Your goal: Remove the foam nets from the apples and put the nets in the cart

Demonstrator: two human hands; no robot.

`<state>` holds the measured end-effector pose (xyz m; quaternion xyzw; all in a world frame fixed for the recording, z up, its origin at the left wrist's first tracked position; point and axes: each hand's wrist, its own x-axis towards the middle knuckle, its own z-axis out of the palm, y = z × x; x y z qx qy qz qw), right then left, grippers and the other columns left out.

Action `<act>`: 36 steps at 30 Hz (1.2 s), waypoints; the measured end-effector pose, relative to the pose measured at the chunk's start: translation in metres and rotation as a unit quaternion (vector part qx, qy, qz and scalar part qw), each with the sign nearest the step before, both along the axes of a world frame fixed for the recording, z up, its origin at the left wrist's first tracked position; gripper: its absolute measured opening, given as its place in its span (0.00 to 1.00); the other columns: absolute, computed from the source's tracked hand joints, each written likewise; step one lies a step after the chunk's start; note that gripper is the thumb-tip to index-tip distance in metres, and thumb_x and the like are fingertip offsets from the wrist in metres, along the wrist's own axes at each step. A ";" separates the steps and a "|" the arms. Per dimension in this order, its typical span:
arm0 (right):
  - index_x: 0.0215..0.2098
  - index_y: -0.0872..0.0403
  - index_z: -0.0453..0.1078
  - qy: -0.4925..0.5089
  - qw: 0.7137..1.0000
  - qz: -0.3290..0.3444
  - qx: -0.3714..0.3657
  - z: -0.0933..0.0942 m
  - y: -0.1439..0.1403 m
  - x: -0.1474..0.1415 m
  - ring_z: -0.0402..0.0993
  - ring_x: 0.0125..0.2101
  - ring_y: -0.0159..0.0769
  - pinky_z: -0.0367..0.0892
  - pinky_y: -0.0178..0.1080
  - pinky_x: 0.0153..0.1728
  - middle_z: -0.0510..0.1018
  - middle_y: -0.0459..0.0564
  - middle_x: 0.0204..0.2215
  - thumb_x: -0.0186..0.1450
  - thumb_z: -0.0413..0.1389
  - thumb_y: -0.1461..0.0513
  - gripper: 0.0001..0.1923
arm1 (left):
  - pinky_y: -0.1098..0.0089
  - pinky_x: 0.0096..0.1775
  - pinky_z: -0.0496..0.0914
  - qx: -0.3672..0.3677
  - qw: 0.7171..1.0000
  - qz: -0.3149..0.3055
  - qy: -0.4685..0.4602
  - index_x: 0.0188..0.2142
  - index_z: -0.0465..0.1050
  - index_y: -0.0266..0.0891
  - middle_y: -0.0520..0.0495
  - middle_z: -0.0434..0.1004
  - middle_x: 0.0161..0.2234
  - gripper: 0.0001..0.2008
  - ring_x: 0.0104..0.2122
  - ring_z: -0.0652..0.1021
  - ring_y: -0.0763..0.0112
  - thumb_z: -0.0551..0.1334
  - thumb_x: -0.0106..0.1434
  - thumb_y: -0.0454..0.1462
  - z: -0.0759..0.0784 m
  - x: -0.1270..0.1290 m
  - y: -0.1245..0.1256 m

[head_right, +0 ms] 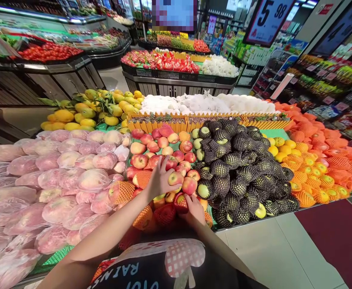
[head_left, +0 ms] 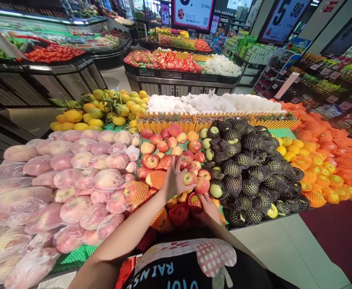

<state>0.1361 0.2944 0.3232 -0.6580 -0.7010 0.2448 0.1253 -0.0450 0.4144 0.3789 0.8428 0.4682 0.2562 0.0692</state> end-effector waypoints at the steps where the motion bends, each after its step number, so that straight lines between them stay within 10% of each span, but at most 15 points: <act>1: 0.55 0.54 0.66 0.035 0.999 -0.003 0.018 0.007 -0.001 0.003 0.76 0.48 0.53 0.71 0.48 0.47 0.77 0.59 0.49 0.51 0.66 0.59 0.34 | 0.39 0.63 0.56 0.009 1.000 0.012 -0.001 0.45 0.76 0.34 0.29 0.53 0.68 0.29 0.67 0.52 0.30 0.68 0.53 0.54 -0.001 -0.003 -0.003; 6: 0.49 0.49 0.64 0.193 0.973 -0.033 0.124 0.057 0.014 0.015 0.77 0.43 0.46 0.72 0.45 0.47 0.78 0.52 0.46 0.48 0.65 0.57 0.31 | 0.43 0.63 0.58 0.017 0.999 0.049 0.002 0.58 0.68 0.34 0.28 0.53 0.68 0.31 0.67 0.55 0.36 0.62 0.62 0.52 -0.006 -0.018 -0.017; 11: 0.51 0.49 0.62 0.171 0.966 -0.075 0.180 0.092 0.118 0.005 0.76 0.45 0.48 0.70 0.47 0.48 0.78 0.53 0.47 0.52 0.64 0.50 0.32 | 0.45 0.61 0.61 -0.026 0.996 0.073 0.035 0.59 0.68 0.39 0.34 0.62 0.64 0.24 0.66 0.58 0.41 0.57 0.66 0.44 -0.020 -0.030 -0.020; 18: 0.53 0.52 0.60 0.004 0.991 -0.112 0.077 0.077 0.279 -0.049 0.76 0.46 0.50 0.69 0.44 0.44 0.79 0.58 0.47 0.57 0.62 0.47 0.32 | 0.48 0.62 0.60 -0.081 0.993 0.068 0.050 0.65 0.60 0.39 0.36 0.66 0.63 0.33 0.64 0.63 0.44 0.62 0.62 0.41 -0.022 -0.051 -0.022; 23: 0.51 0.53 0.65 -0.024 0.996 -0.075 0.030 0.056 0.317 -0.051 0.78 0.42 0.49 0.69 0.42 0.42 0.81 0.56 0.44 0.50 0.68 0.48 0.35 | 0.49 0.58 0.66 -0.125 0.983 0.126 0.049 0.65 0.59 0.35 0.31 0.68 0.61 0.38 0.60 0.68 0.44 0.66 0.59 0.46 -0.017 -0.077 -0.026; 28: 0.55 0.55 0.65 -0.065 0.991 -0.104 0.058 0.060 0.342 -0.017 0.76 0.48 0.46 0.68 0.42 0.45 0.79 0.60 0.50 0.69 0.47 0.48 0.24 | 0.52 0.52 0.71 -0.157 0.978 0.132 0.046 0.59 0.64 0.35 0.31 0.74 0.53 0.36 0.54 0.74 0.44 0.69 0.52 0.44 -0.015 -0.086 -0.018; 31: 0.53 0.56 0.67 -0.107 0.988 -0.101 0.049 0.067 0.352 0.001 0.75 0.49 0.48 0.68 0.44 0.46 0.79 0.61 0.49 0.67 0.52 0.55 0.19 | 0.53 0.48 0.72 -0.185 0.968 0.164 -0.048 0.54 0.67 0.40 0.36 0.78 0.49 0.31 0.49 0.77 0.45 0.69 0.51 0.44 -0.009 -0.088 -0.008; 34: 0.50 0.55 0.71 -0.139 0.989 -0.053 0.017 0.065 0.352 0.007 0.76 0.47 0.46 0.69 0.46 0.47 0.80 0.57 0.47 0.62 0.60 0.60 0.18 | 0.58 0.47 0.73 -0.227 0.910 0.213 -0.273 0.47 0.71 0.42 0.43 0.80 0.42 0.22 0.43 0.80 0.53 0.67 0.54 0.47 0.001 -0.094 0.008; 36: 0.49 0.55 0.71 -0.157 0.987 -0.020 -0.007 0.058 0.348 0.004 0.76 0.46 0.44 0.70 0.48 0.48 0.79 0.55 0.47 0.62 0.62 0.59 0.17 | 0.61 0.46 0.74 -0.268 0.807 0.229 -0.474 0.43 0.72 0.41 0.46 0.80 0.40 0.20 0.42 0.80 0.58 0.66 0.55 0.49 0.007 -0.098 0.027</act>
